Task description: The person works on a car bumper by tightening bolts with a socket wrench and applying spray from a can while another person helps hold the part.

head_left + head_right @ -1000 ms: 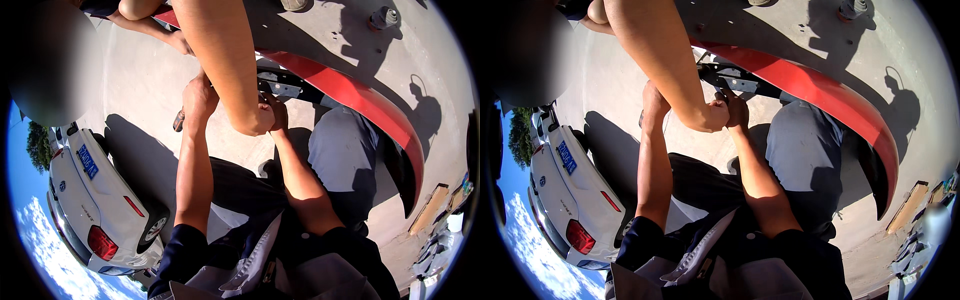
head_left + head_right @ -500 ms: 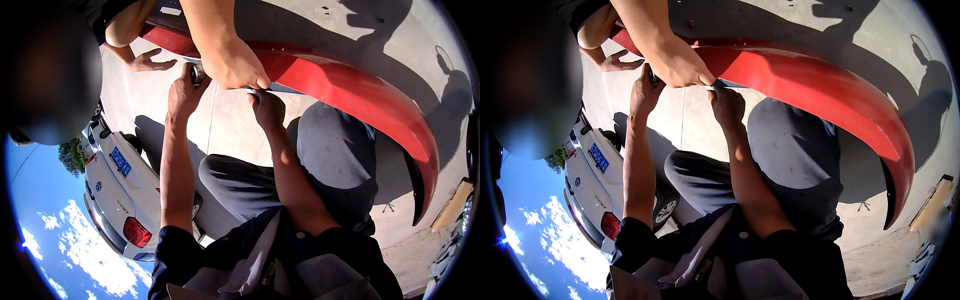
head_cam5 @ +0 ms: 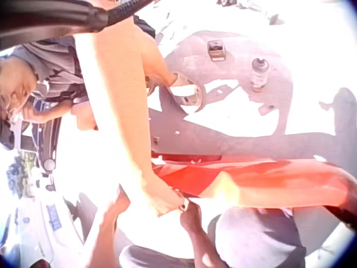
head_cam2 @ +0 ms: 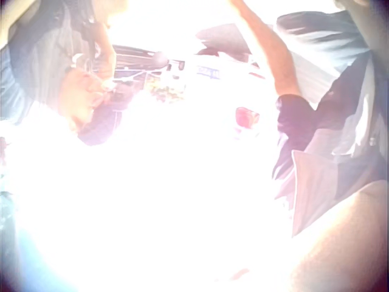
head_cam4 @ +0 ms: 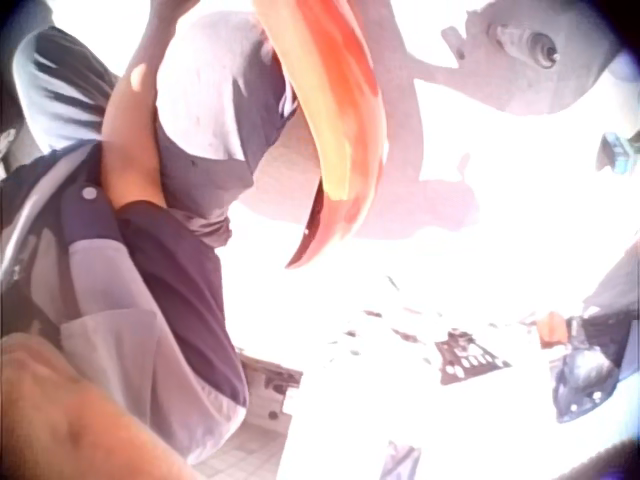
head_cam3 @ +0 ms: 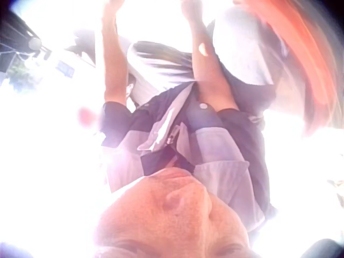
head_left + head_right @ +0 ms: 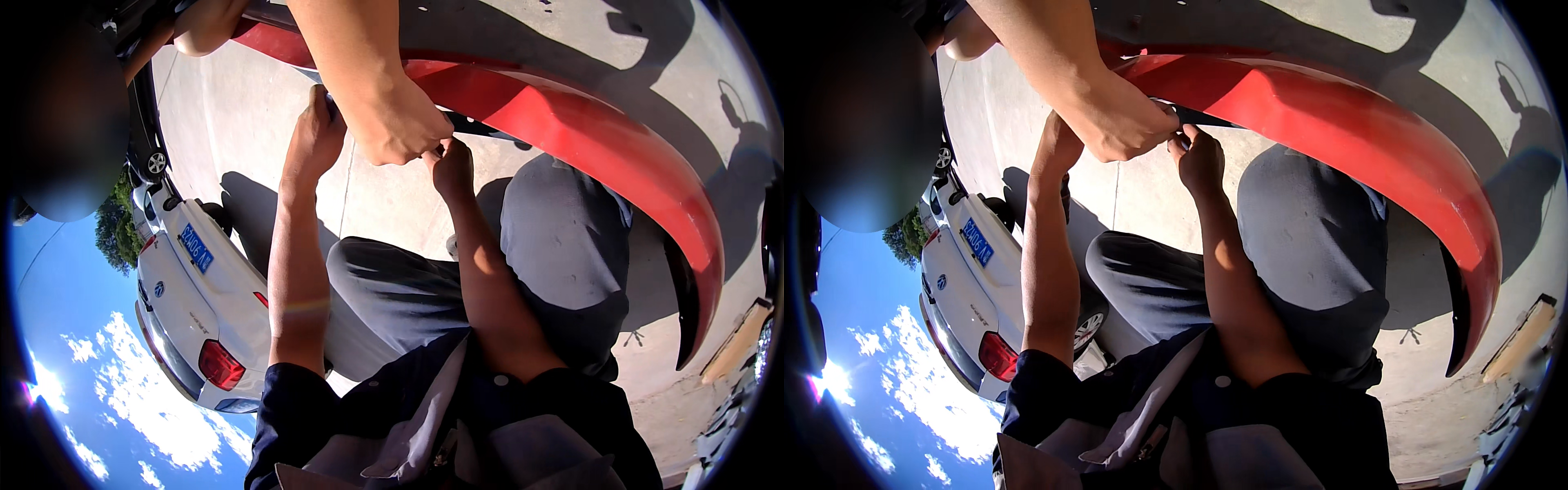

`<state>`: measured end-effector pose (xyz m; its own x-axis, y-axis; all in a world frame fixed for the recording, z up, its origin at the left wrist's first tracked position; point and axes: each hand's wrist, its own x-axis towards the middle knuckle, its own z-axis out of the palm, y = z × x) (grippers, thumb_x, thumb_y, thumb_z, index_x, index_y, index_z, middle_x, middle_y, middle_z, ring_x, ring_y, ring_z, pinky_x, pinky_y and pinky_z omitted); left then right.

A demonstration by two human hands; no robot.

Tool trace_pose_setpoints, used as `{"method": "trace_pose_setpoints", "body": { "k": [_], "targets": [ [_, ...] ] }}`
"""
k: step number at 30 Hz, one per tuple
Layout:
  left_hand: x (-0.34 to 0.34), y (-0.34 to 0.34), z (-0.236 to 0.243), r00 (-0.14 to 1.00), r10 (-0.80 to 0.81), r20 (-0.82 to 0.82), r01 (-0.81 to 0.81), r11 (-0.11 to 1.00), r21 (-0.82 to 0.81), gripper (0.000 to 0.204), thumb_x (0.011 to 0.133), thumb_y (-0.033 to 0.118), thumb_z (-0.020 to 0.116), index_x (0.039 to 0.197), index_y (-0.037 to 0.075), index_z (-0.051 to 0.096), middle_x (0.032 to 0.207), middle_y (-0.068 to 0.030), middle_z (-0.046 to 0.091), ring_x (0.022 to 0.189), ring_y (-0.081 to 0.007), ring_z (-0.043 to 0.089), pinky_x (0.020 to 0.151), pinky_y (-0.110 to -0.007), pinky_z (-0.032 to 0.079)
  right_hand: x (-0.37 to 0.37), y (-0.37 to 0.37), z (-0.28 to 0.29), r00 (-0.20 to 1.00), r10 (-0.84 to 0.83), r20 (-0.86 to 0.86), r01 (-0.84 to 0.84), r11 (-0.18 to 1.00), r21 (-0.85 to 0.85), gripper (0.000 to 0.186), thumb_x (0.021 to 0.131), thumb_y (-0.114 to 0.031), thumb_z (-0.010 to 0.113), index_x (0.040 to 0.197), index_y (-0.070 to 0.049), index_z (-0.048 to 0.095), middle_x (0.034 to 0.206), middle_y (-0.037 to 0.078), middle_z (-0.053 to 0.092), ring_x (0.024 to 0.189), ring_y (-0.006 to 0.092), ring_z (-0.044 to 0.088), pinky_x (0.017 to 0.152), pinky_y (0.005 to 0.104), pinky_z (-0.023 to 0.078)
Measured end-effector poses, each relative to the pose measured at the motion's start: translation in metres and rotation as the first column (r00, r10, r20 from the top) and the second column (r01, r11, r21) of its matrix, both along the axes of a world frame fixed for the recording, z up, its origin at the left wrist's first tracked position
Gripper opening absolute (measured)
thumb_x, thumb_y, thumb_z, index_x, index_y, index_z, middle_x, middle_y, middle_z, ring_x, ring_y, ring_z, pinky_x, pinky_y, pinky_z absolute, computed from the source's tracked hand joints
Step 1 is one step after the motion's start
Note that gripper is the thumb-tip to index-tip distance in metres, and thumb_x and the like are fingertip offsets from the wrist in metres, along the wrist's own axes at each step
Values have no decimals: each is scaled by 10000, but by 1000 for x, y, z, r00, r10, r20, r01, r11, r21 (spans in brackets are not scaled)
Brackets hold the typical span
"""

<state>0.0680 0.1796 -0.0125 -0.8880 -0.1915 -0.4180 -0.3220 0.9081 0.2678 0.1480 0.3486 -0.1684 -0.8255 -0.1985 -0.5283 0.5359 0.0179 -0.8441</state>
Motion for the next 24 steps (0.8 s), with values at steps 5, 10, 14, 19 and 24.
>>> {"method": "trace_pose_setpoints", "body": {
  "k": [5, 10, 14, 19, 24],
  "targets": [
    [-1, 3, -5, 988, -104, -115, 113, 991, 76, 309, 976, 175, 622, 1208, -9, 535, 1032, -226, 705, 968, -340, 689, 837, -383, 529, -6, 8, -5, 972, -163, 166, 196, 958, -209, 158, 900, -74, 639, 1031, 4, 680, 786, 71, 711, 601, 112, 622, 600, 251, 511],
    [-6, 8, 2, 996, -83, -14, 84, 995, 50, 328, 988, 219, 626, 1215, -6, 552, 1023, -200, 713, 964, -280, 692, 825, -378, 524, -4, 13, -22, 996, -81, 27, 81, 996, -27, 199, 926, -80, 566, 1081, 6, 655, 795, 81, 700, 664, 140, 661, 655, 293, 528],
    [-3, 18, -1, 998, 24, -62, -20, 998, 52, 294, 985, 204, 627, 1175, -16, 580, 1006, -200, 714, 914, -252, 682, 814, -367, 518, -9, 22, -14, 963, 116, 242, -10, 918, -398, 236, 961, -96, 498, 1133, -54, 654, 805, 46, 690, 677, 109, 644, 609, 258, 464],
    [6, 3, 0, 994, -74, -85, 83, 991, 104, 317, 976, 180, 630, 1220, -21, 613, 1082, -178, 712, 1020, -240, 649, 882, -366, 512, -3, 12, -14, 993, 0, 116, 70, 792, -606, 224, 936, -39, 457, 1078, -2, 627, 958, 100, 729, 858, 156, 681, 756, 317, 531],
    [15, -6, -6, 996, -33, -88, 46, 988, 148, 481, 901, 172, 717, 1321, 2, 552, 1260, -160, 634, 1120, -229, 591, 937, -364, 488, 29, 12, 0, 945, 32, -325, -60, 995, -77, 231, 837, -43, 697, 1047, -77, 607, 911, 90, 711, 849, 284, 695, 771, 390, 545]
  ]
}}
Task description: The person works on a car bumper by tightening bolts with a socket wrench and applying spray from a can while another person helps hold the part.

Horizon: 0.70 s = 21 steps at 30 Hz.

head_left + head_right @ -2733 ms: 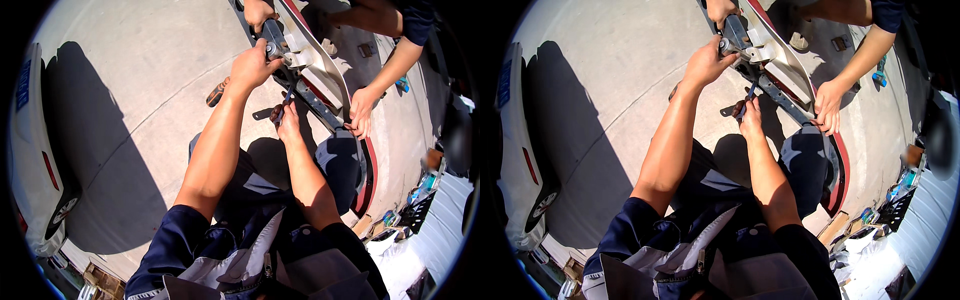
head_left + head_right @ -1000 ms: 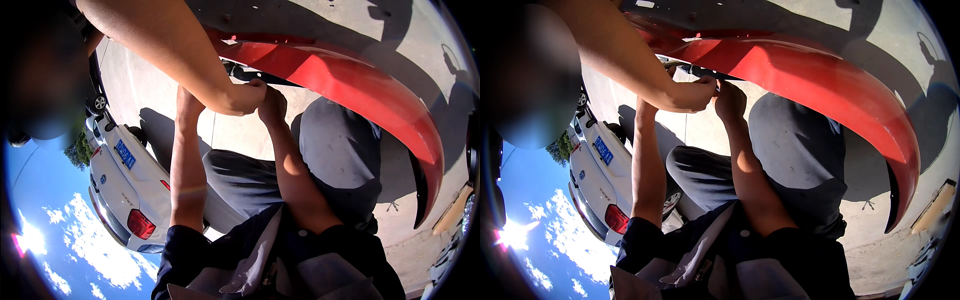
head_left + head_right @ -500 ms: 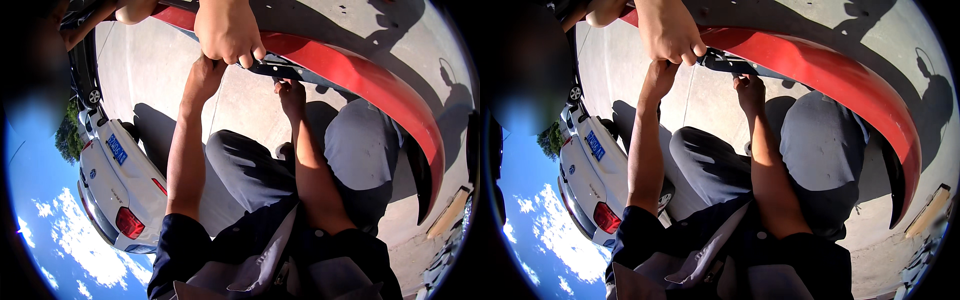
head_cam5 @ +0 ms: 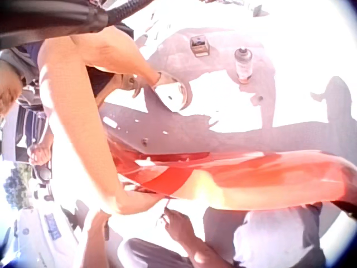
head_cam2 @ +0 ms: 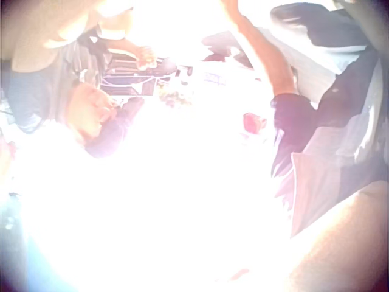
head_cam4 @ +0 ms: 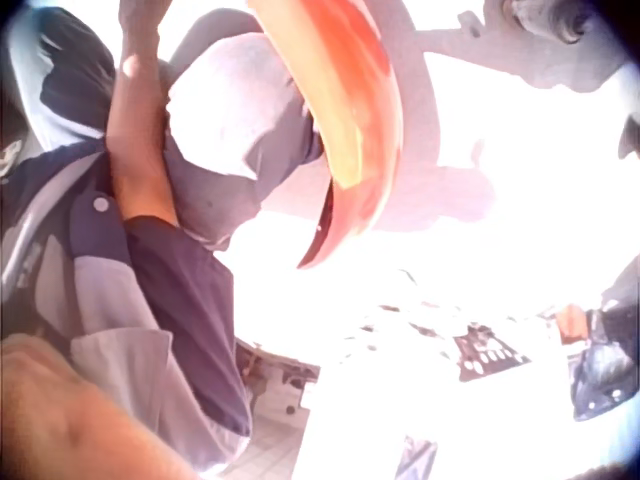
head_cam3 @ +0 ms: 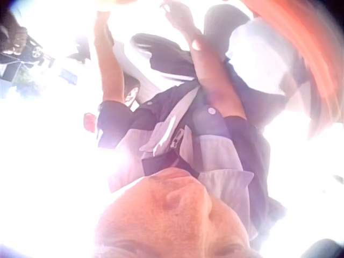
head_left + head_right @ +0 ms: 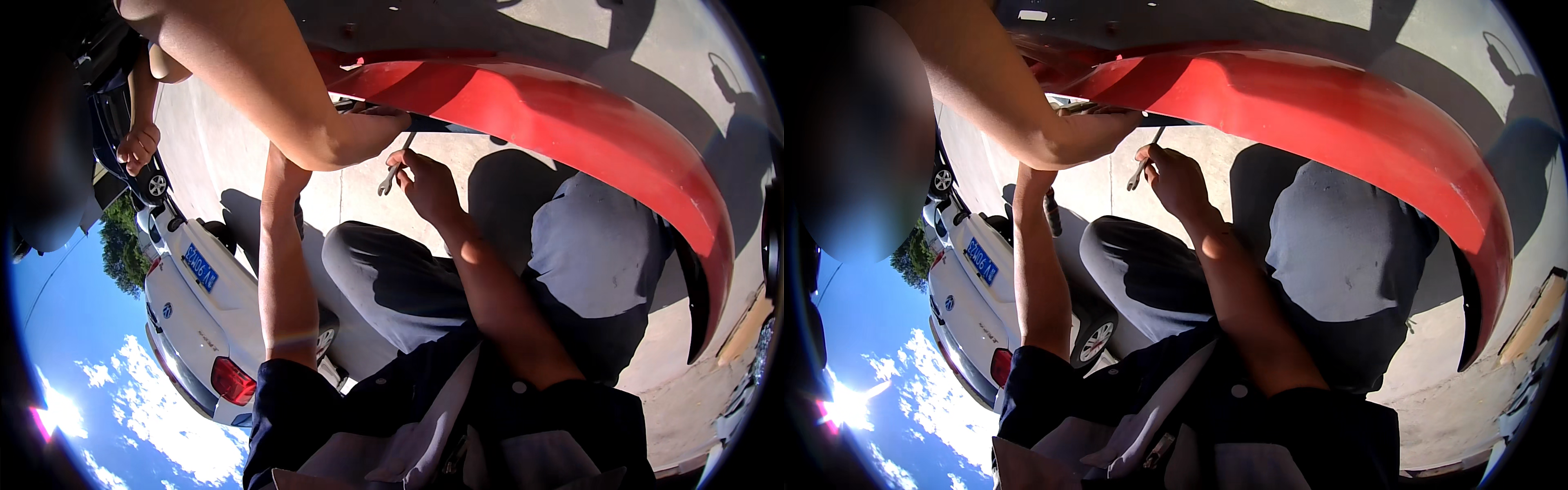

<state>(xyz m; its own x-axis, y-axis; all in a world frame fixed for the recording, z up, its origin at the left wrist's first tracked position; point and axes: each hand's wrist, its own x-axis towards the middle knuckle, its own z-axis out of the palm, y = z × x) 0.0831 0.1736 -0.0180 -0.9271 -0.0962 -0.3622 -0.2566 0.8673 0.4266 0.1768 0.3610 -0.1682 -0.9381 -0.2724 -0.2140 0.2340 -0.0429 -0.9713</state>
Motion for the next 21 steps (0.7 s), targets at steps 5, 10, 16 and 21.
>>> {"method": "trace_pose_setpoints", "body": {
  "k": [5, 10, 16, 21],
  "targets": [
    [10, -30, -8, 996, -84, -12, 84, 996, -23, 537, 848, 154, 776, 1317, 11, 558, 1280, -156, 625, 1165, -224, 579, 967, -370, 478, 19, 8, 17, 993, -9, -116, 12, 1000, 24, 185, 844, -105, 713, 1000, -79, 617, 832, 86, 675, 791, 272, 669, 702, 392, 529],
    [-7, 5, 10, 998, -42, 48, 49, 986, -161, 489, 915, 196, 706, 1333, 1, 545, 1316, -173, 615, 1183, -257, 586, 976, -365, 475, 21, 2, -16, 727, -309, 614, 392, 920, -1, 342, 1056, -274, 382, 954, -13, 577, 749, 129, 598, 655, 251, 594, 644, 363, 463],
    [-21, 37, 12, 982, 177, 69, -158, 962, -223, 345, 1007, 304, 597, 1087, -20, 509, 727, -82, 524, 644, -156, 404, 602, -326, 408, -36, -12, -67, 504, -152, 850, 811, 423, -405, 270, 1039, -210, 413, 943, 5, 545, 740, 86, 576, 664, 222, 566, 636, 357, 450],
    [-23, 36, 7, 985, 156, 70, -141, 973, -180, 279, 1021, 312, 585, 1058, 45, 514, 681, 21, 474, 577, -59, 388, 509, -245, 340, -63, -4, -74, 601, 7, 799, 794, 117, -597, 255, 1033, -204, 423, 958, 5, 548, 762, 89, 581, 685, 224, 570, 650, 356, 453]
  ]
}}
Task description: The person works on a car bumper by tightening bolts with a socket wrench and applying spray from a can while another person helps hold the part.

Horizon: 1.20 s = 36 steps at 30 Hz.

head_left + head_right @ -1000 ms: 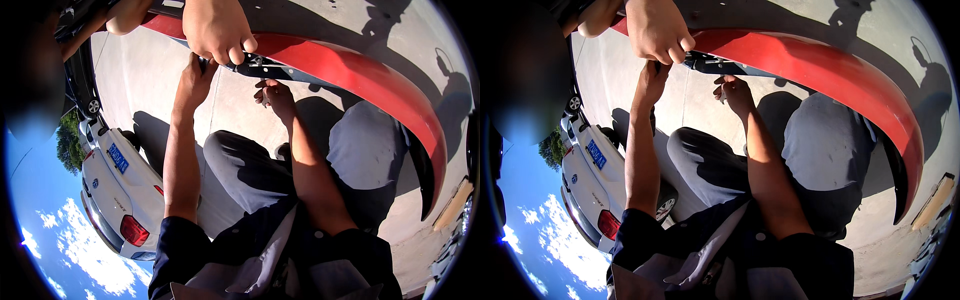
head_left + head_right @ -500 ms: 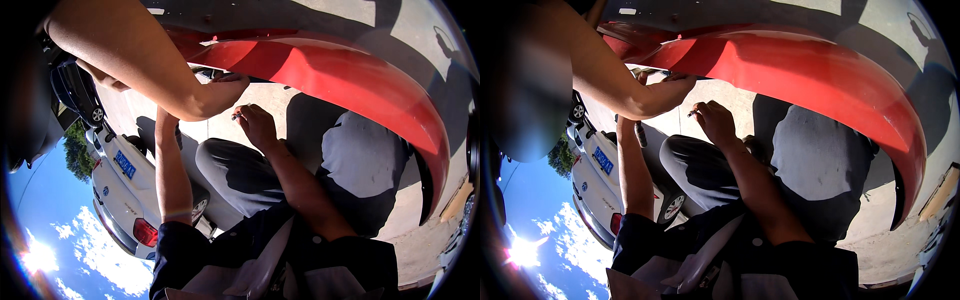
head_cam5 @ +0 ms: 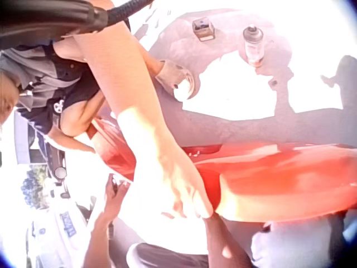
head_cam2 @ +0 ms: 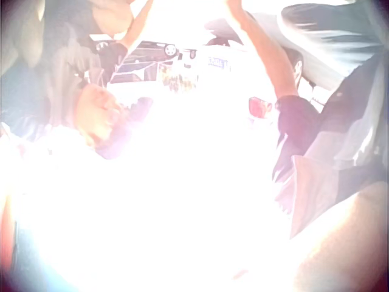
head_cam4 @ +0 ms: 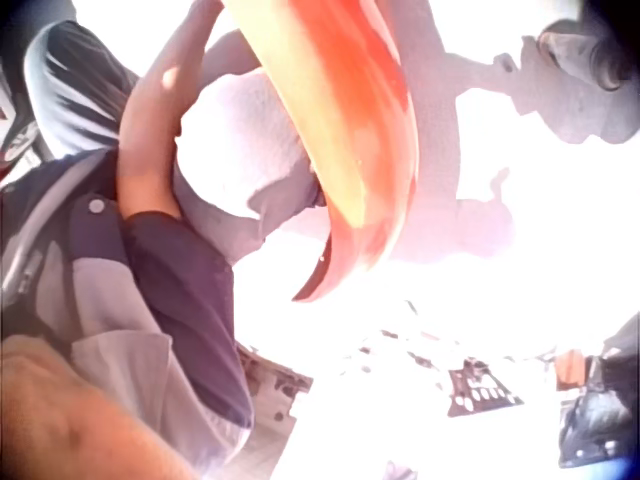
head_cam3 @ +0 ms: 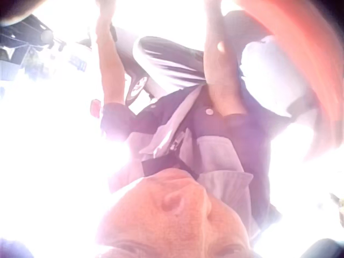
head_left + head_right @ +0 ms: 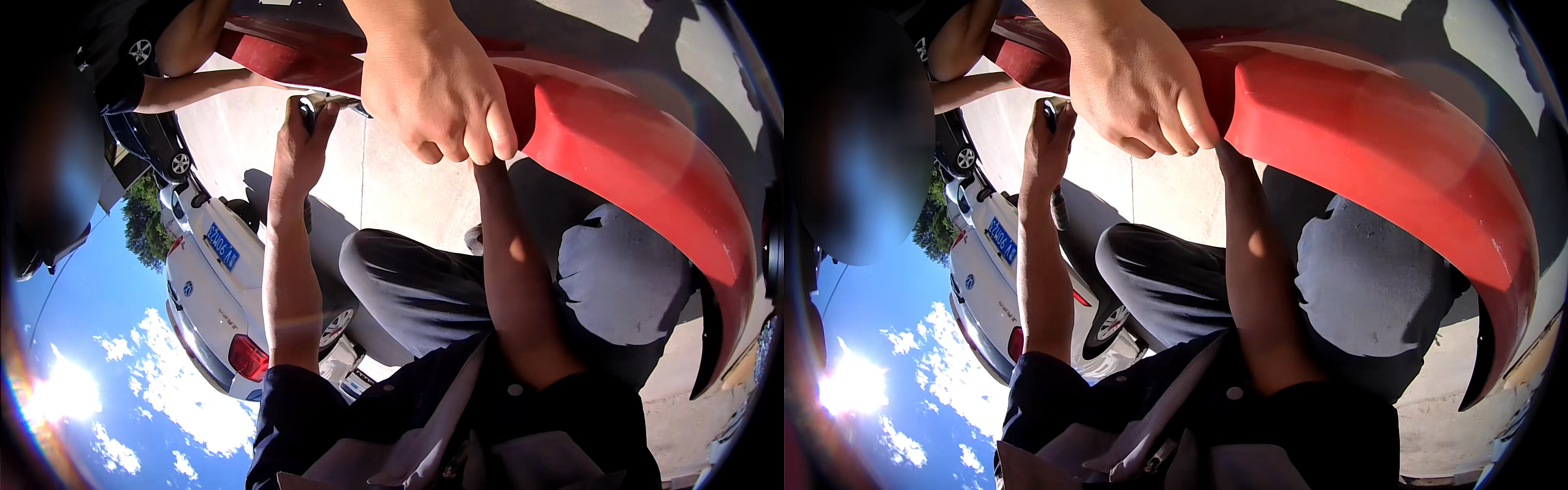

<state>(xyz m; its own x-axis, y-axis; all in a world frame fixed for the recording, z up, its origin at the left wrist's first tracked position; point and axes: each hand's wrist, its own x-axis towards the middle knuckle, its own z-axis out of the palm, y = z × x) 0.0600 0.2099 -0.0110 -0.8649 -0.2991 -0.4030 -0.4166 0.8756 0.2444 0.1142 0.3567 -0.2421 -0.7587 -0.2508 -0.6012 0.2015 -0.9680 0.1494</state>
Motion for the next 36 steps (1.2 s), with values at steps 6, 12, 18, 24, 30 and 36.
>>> {"method": "trace_pose_setpoints", "body": {
  "k": [6, 12, 18, 24, 30, 36],
  "targets": [
    [-5, -15, 11, 953, -299, 59, 302, 951, -70, 453, 965, 327, 684, 1242, 35, 476, 798, -127, 663, 655, -200, 602, 628, -328, 493, -7, 6, 10, 997, -40, -72, 36, 998, -52, 238, 1025, -198, 435, 977, 5, 551, 789, 93, 586, 709, 225, 574, 668, 354, 457],
    [-21, -34, 22, 775, -627, 86, 632, 763, -137, 525, 957, 346, 685, 1334, 68, 447, 760, -109, 642, 628, -261, 605, 638, -380, 502, -19, 17, 7, 989, -51, -136, 46, 998, -42, 225, 1018, -191, 447, 996, 5, 554, 815, 97, 592, 733, 226, 579, 685, 353, 461],
    [-23, -23, 17, 808, -575, 127, 589, 788, -179, 562, 962, 365, 673, 1361, 69, 410, 747, -111, 640, 613, -250, 610, 613, -361, 507, -28, 28, -1, 985, -56, -165, 53, 998, -22, 214, 1011, -185, 459, 1015, 5, 558, 842, 100, 597, 757, 228, 583, 703, 352, 464],
    [-13, -15, 18, 842, -530, 100, 538, 811, -231, 617, 973, 385, 649, 1427, 77, 367, 761, -127, 656, 648, -272, 664, 622, -368, 525, -30, 27, -1, 983, -32, -179, 26, 999, -35, 206, 1003, -178, 471, 1033, 5, 561, 868, 104, 602, 782, 229, 588, 721, 350, 468],
    [-21, -27, 16, 781, -617, 100, 625, 763, -167, 598, 964, 355, 669, 1408, 64, 393, 741, -128, 640, 634, -278, 655, 594, -373, 511, -33, 27, -4, 983, -13, -185, 7, 999, -31, 202, 996, -172, 483, 1052, 5, 564, 895, 108, 607, 806, 230, 592, 738, 349, 472],
    [-30, -33, 17, 676, -734, 64, 732, 660, -166, 476, 953, 346, 688, 1258, 40, 489, 723, -104, 640, 620, -251, 656, 579, -354, 505, -38, 26, -8, 978, 11, -207, -18, 999, -32, 202, 989, -165, 496, 1071, 5, 567, 921, 112, 613, 830, 232, 597, 756, 347, 476]
  ]
}}
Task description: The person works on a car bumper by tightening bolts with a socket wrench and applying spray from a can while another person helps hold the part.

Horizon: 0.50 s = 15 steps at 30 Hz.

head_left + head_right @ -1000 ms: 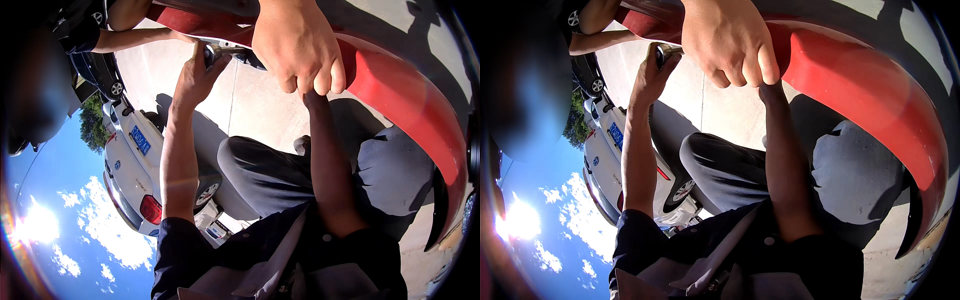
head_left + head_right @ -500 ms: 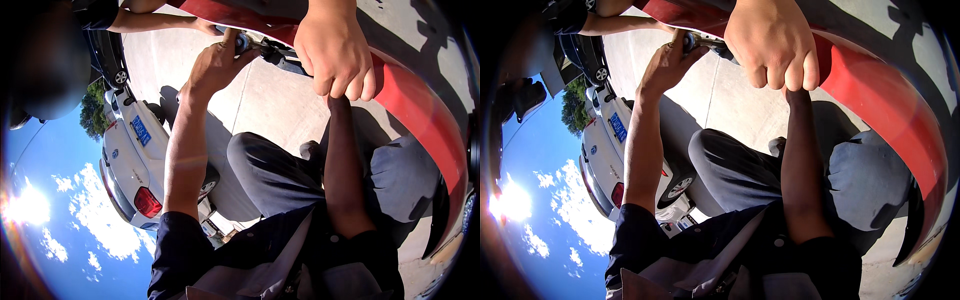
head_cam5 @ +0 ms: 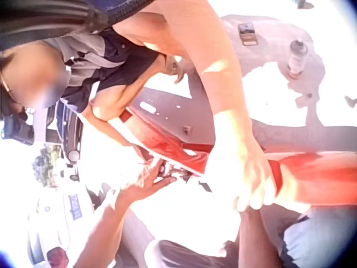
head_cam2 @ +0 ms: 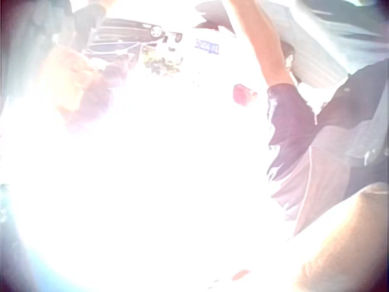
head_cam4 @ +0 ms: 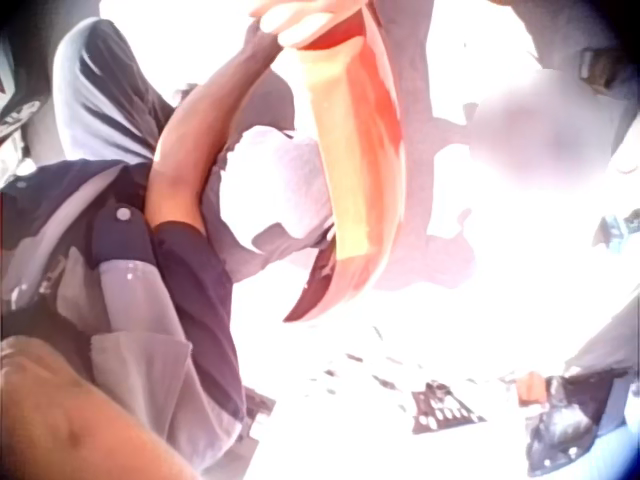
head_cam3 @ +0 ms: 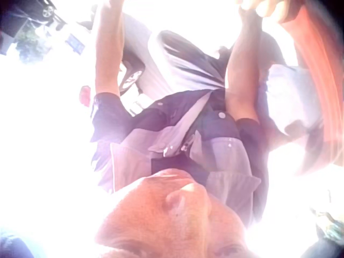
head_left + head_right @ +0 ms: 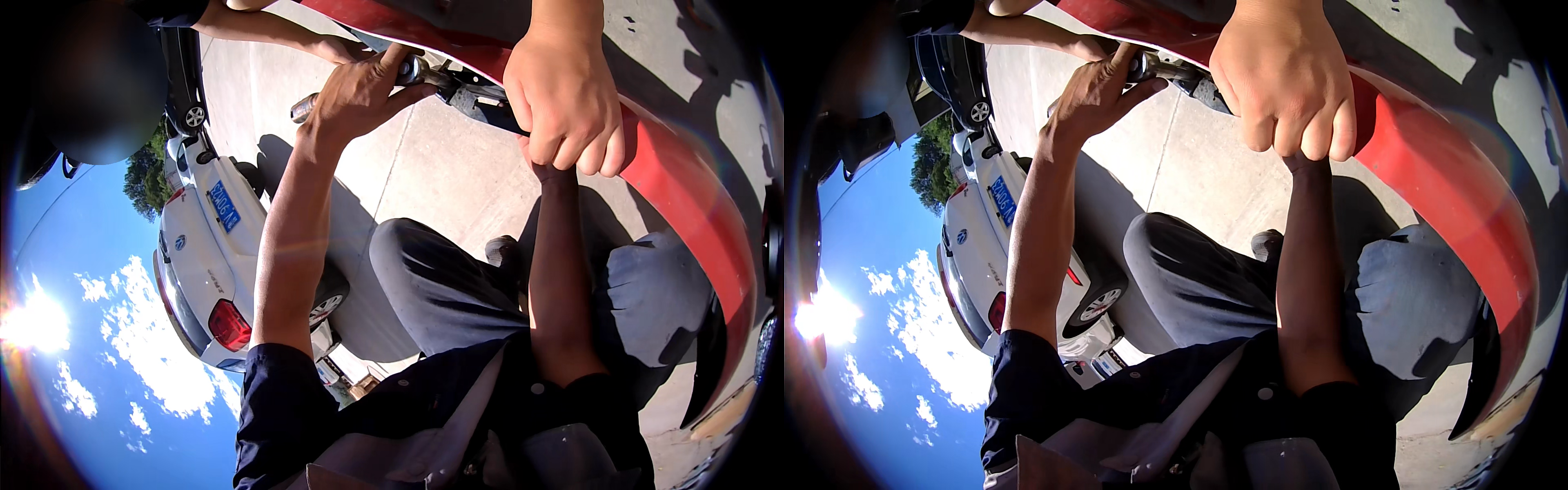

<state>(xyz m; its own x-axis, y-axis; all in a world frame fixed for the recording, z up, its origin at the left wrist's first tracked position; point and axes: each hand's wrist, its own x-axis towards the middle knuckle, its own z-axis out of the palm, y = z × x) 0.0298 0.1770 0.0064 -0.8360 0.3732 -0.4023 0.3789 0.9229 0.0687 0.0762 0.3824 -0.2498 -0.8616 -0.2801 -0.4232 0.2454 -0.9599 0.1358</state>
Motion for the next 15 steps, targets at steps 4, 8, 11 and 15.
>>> {"method": "trace_pose_setpoints", "body": {
  "k": [4, 8, 11, 15],
  "targets": [
    [4, 4, 0, 997, 79, 25, -79, 997, -26, 485, 962, 334, 679, 1279, 37, 463, 747, -106, 654, 637, -251, 669, 592, -356, 514, -7, -8, 1, 1000, 10, -19, -10, 1000, -11, 204, 984, -161, 504, 1083, 5, 569, 939, 114, 616, 846, 232, 600, 768, 347, 479],
    [17, 2, -11, 985, 151, -86, -150, 989, 17, 547, 939, 409, 686, 1292, 54, 466, 733, -134, 688, 656, -276, 720, 560, -347, 563, -12, -8, 1, 999, 24, -35, -25, 999, -28, 208, 979, -157, 512, 1096, 5, 571, 956, 117, 620, 863, 233, 603, 779, 346, 481],
    [22, 9, -14, 974, 141, -179, -140, 990, 18, 569, 933, 425, 689, 1283, 45, 451, 730, -142, 688, 652, -304, 714, 552, -365, 558, -12, -11, 3, 998, 45, -46, -47, 998, -40, 212, 975, -153, 518, 1105, 5, 573, 969, 119, 622, 875, 234, 605, 788, 345, 483],
    [24, 19, -11, 956, 239, -168, -250, 967, -47, 552, 924, 412, 703, 1226, 22, 455, 709, -142, 673, 610, -332, 686, 519, -393, 523, -15, -10, 1, 997, 62, -53, -64, 997, -48, 219, 971, -149, 526, 1118, 5, 575, 987, 121, 626, 891, 235, 608, 800, 344, 486]
  ]
}}
